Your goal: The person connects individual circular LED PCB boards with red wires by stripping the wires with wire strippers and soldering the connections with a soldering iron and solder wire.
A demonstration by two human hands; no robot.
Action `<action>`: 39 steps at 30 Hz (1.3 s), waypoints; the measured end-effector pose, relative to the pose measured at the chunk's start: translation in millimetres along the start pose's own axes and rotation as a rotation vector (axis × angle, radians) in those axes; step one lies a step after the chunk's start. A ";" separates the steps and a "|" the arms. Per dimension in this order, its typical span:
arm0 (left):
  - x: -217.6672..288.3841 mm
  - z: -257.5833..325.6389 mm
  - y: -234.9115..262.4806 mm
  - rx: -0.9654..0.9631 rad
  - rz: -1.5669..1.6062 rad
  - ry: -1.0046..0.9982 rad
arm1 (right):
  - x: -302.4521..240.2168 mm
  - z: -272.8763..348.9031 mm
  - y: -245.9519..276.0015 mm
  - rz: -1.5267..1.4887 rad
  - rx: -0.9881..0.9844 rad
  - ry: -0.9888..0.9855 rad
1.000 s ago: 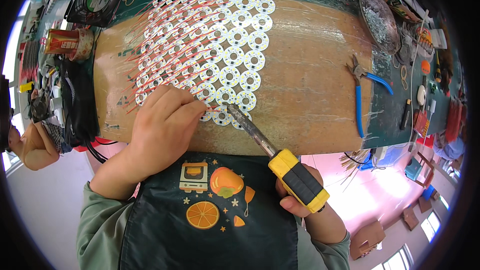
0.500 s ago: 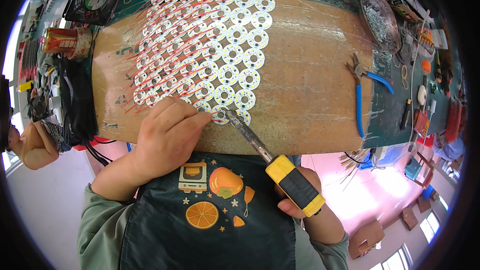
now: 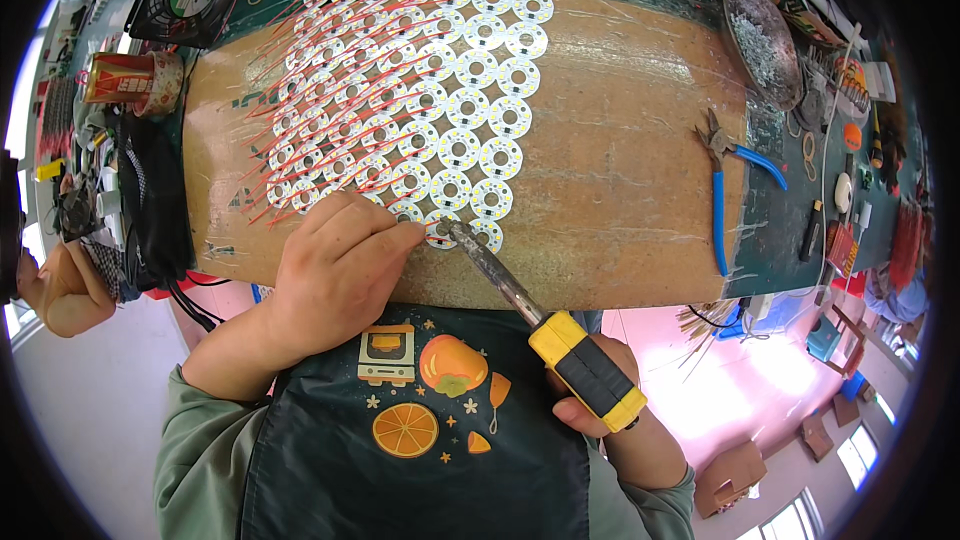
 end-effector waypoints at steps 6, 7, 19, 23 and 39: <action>2.9 -1.1 3.0 0.027 0.008 -0.017 | -1.8 2.7 0.8 0.022 0.037 0.007; 2.3 -1.1 3.1 0.028 0.010 -0.016 | -2.3 1.6 0.7 0.006 0.033 0.007; 1.6 -0.6 2.6 0.049 0.010 -0.020 | -7.2 -0.6 0.4 -0.147 0.052 0.017; 4.4 -2.1 5.1 0.083 0.018 -0.017 | -4.7 2.6 1.5 -0.178 0.062 -0.007; 8.3 2.7 0.8 0.011 0.014 -0.092 | -2.8 12.5 2.1 -0.151 0.028 -0.024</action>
Point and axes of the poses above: each hand's wrist, its own z-axis away from the middle knuckle, its own y-axis out of the back of the hand, x = y × z, the point moved 8 cm from there along -z, towards the middle knuckle, and after that the axes turned 8 degrees about -x, right-handed, at the moved point
